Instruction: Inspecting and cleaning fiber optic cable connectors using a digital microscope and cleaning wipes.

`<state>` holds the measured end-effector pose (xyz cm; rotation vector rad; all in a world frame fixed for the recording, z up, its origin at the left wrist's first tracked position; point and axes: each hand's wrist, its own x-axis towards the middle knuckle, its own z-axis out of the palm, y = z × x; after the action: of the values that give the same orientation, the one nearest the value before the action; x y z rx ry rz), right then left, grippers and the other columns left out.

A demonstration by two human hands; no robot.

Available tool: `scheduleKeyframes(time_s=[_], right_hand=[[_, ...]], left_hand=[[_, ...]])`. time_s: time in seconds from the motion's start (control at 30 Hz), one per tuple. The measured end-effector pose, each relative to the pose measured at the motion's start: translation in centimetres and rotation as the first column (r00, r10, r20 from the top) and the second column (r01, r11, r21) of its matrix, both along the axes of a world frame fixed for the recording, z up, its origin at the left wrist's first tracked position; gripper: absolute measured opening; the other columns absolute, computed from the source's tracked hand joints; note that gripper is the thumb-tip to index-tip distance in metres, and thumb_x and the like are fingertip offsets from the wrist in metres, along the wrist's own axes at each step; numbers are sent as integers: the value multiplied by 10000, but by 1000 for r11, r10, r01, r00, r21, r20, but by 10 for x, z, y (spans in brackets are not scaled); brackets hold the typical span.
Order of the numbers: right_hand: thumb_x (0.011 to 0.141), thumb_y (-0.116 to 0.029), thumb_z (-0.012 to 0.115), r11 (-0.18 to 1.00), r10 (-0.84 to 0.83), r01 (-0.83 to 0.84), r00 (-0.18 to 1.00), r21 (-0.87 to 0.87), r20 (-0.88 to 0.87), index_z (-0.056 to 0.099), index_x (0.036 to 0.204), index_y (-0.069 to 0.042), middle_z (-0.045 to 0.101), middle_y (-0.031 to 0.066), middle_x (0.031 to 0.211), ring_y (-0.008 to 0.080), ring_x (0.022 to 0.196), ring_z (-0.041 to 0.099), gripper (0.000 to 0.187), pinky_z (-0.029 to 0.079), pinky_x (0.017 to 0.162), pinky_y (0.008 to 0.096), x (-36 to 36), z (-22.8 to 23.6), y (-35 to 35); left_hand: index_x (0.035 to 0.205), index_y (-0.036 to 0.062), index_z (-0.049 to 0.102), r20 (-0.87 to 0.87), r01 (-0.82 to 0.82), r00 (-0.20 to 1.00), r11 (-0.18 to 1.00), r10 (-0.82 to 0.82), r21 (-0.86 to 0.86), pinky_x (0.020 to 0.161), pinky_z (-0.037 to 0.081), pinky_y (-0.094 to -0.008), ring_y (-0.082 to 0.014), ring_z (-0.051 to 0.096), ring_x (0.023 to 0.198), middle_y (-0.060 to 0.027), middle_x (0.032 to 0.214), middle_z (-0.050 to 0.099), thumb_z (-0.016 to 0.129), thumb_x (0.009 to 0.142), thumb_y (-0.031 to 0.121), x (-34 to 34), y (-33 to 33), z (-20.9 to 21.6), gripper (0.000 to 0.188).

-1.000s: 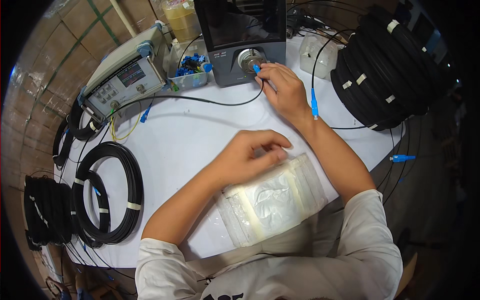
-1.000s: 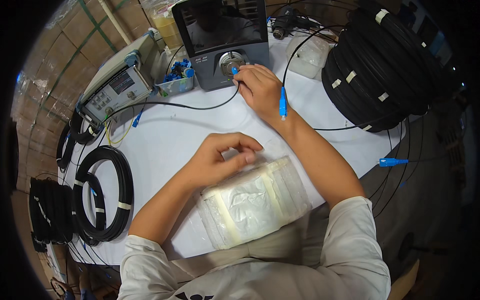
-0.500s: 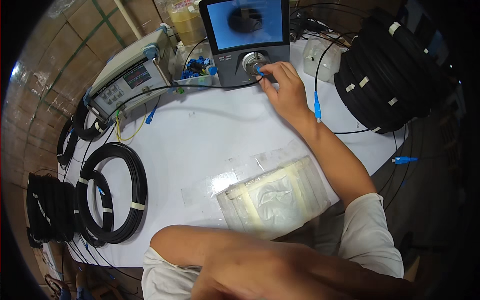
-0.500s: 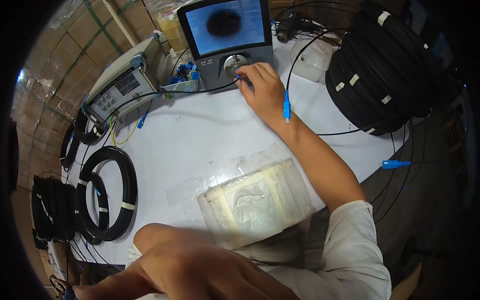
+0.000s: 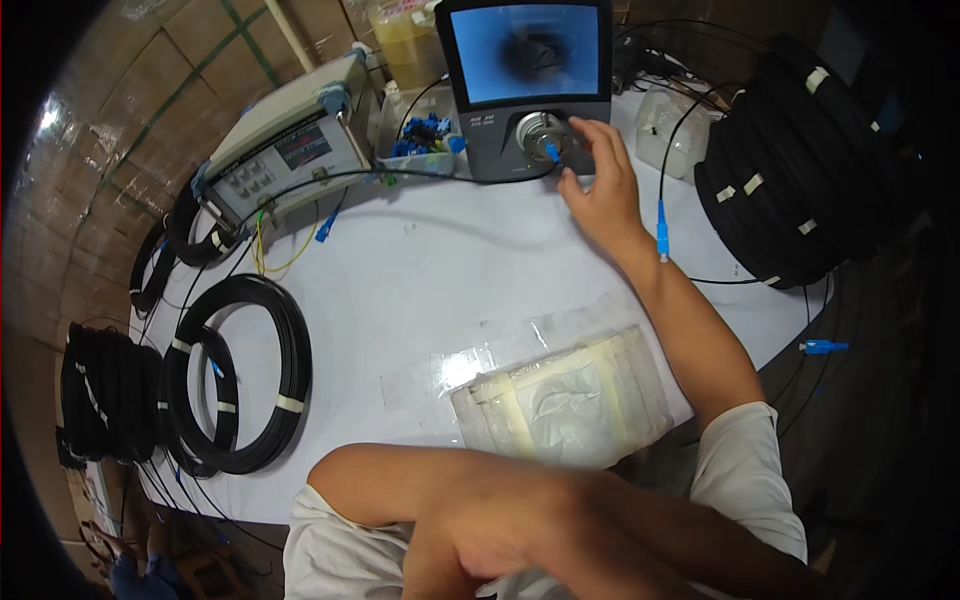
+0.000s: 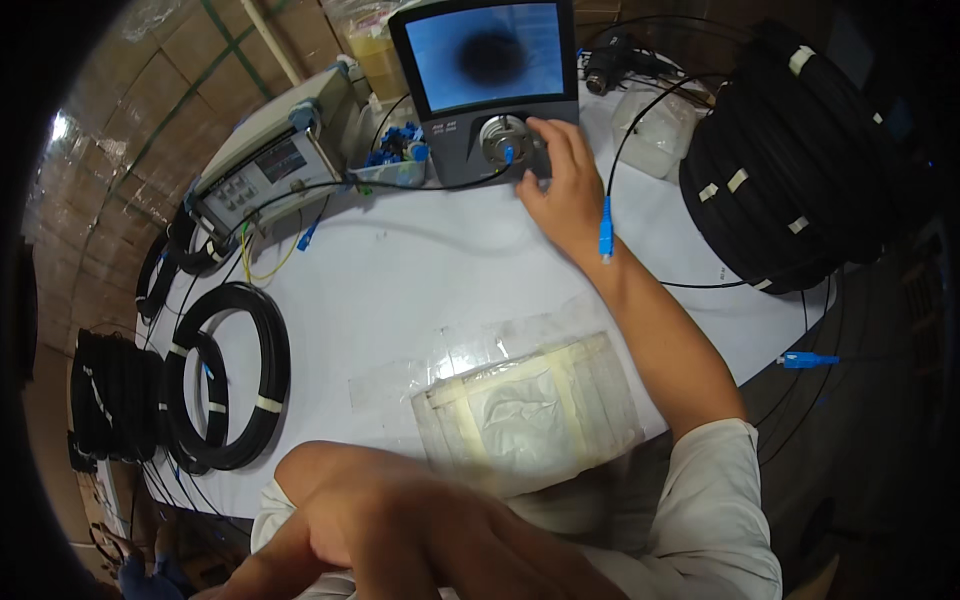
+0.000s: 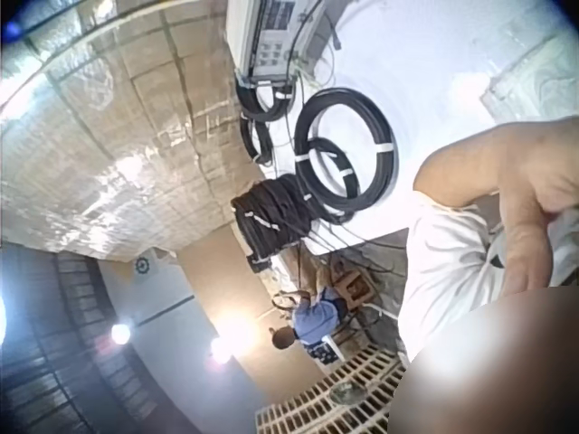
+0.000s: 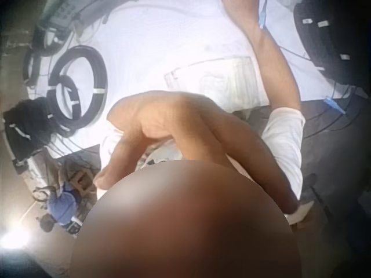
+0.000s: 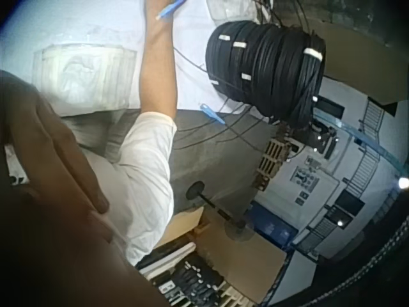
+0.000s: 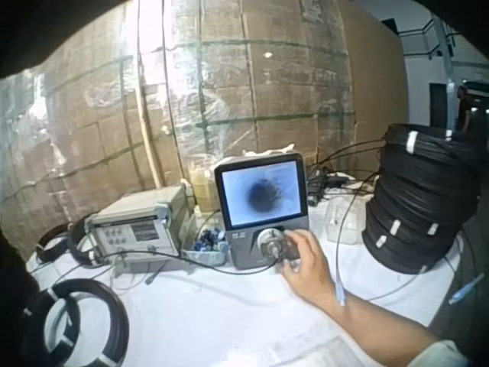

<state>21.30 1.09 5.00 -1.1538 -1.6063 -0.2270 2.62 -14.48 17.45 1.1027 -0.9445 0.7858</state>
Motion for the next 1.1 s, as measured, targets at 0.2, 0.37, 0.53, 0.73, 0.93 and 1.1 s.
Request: scheduleKeyframes(time_s=[0.2, 0.37, 0.53, 0.73, 0.93, 1.1], right_hand=[[751, 12, 701, 998, 19, -20, 1000, -59, -22, 549, 1392, -38, 565, 174, 1311, 386, 1186, 597, 660, 514, 993, 417, -4, -9, 4], [750, -12, 748, 998, 50, -51, 998, -47, -24, 546, 1389, -52, 562, 157, 1308, 380, 1174, 602, 671, 520, 985, 423, -8, -3, 12], [753, -118, 871, 997, -58, 59, 998, -47, 12, 579, 1272, -42, 572, 143, 1285, 341, 1138, 632, 600, 541, 945, 402, -7, -9, 26], [736, -183, 918, 995, -98, 98, 995, 12, 21, 605, 1204, -53, 609, 125, 1175, 363, 1057, 644, 578, 545, 869, 430, -12, -7, 34], [743, -126, 899, 1000, -8, 8, 1000, -8, 9, 619, 1274, -96, 607, 120, 1191, 356, 1062, 643, 601, 546, 885, 424, -2, -11, 35], [740, -135, 902, 1000, 22, -23, 1000, 7, 10, 616, 1279, -96, 606, 120, 1194, 356, 1066, 642, 612, 546, 890, 418, 0, -12, 34]], left_hand=[[1352, -189, 559, 35, 15, 999, 998, -17, 58, 960, 556, -545, -620, 591, 1183, -501, 1377, 469, 543, 988, 671, -9, 15, 11, 934], [1343, -177, 575, -17, 66, 998, 998, -67, -6, 931, 567, -550, -632, 590, 1175, -500, 1386, 462, 546, 987, 668, -7, 9, 12, 918], [1343, -157, 591, -9, 47, 999, 997, -46, 64, 935, 560, -573, -637, 580, 1194, -498, 1404, 450, 564, 965, 692, -5, 26, 12, 929], [1191, -139, 700, -580, -107, 753, 928, 311, 358, 964, 544, -462, -442, 686, 1131, -325, 1216, 688, 666, 983, 518, -43, 72, -12, 690], [976, -28, 739, -813, -438, 102, 760, 573, 480, 777, 522, -267, -101, 649, 842, -44, 897, 737, 747, 969, 274, -43, 154, -100, 302], [830, 5, 666, -794, -536, -152, 626, 588, 567, 622, 405, -254, -72, 492, 698, 17, 715, 617, 733, 997, 299, -37, 176, -130, 345]])
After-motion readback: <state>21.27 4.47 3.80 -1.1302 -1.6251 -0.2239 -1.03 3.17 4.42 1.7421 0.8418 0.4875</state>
